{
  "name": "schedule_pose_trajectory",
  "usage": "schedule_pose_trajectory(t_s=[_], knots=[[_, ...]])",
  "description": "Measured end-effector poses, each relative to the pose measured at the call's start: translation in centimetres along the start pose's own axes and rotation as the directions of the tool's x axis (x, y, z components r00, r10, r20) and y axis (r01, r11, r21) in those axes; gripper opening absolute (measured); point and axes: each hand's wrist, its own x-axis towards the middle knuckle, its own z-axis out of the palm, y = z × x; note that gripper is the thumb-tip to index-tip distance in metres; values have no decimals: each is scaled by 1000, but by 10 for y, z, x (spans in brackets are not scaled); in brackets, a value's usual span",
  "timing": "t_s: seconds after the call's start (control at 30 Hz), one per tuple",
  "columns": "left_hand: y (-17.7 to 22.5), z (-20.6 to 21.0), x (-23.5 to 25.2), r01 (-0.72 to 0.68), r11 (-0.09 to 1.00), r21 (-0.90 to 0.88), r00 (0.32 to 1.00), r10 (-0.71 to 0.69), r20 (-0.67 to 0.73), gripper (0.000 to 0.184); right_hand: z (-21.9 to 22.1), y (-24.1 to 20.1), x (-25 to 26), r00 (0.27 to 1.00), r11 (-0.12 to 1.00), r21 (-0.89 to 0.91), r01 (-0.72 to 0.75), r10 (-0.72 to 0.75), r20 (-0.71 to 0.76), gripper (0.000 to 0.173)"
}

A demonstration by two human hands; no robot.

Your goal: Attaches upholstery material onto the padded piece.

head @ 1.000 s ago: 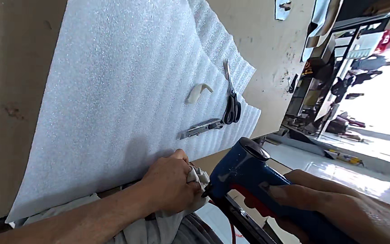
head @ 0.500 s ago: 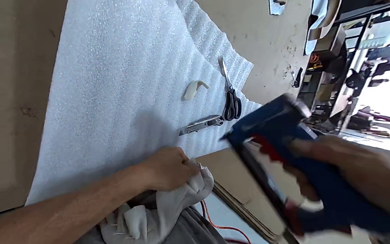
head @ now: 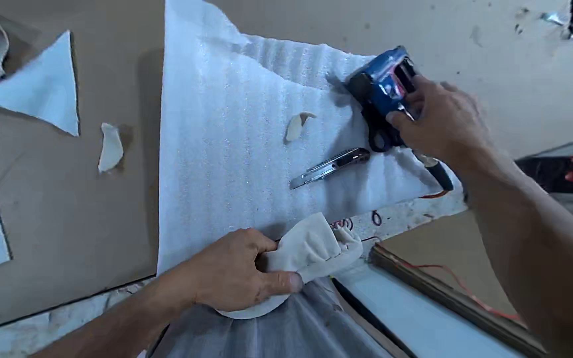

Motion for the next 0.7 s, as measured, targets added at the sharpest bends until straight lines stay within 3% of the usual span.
schedule_pose_trajectory(t_s=[0.1,0.17,0.23,0.33,0.43,0.53,0.63,0.7], knots=[[-20,2,12,-273,954,-120,959,260,-116,27,-5,-21,-78,963,971,221,95,-33,-267,55],[-27,5,18,-363,901,-236,927,325,-186,22,24,-47,-140,894,927,333,171,-3,-449,48],[-30,7,17,-363,877,-314,926,302,-227,21,77,-81,-191,780,896,361,258,27,-625,41],[-25,8,16,-310,863,-400,942,221,-253,22,146,-132,-219,628,888,343,306,82,-774,38],[-20,11,15,-287,843,-455,945,172,-277,22,160,-177,-212,549,889,332,317,113,-828,50],[-21,13,14,-328,802,-499,936,203,-288,24,136,-216,-211,538,823,370,431,94,-838,55],[-14,13,2,-370,773,-515,925,258,-278,29,92,-244,-214,629,703,427,569,-38,-776,61],[-11,13,4,-344,807,-481,934,239,-267,24,52,-229,-195,678,662,442,605,-137,-722,49]])
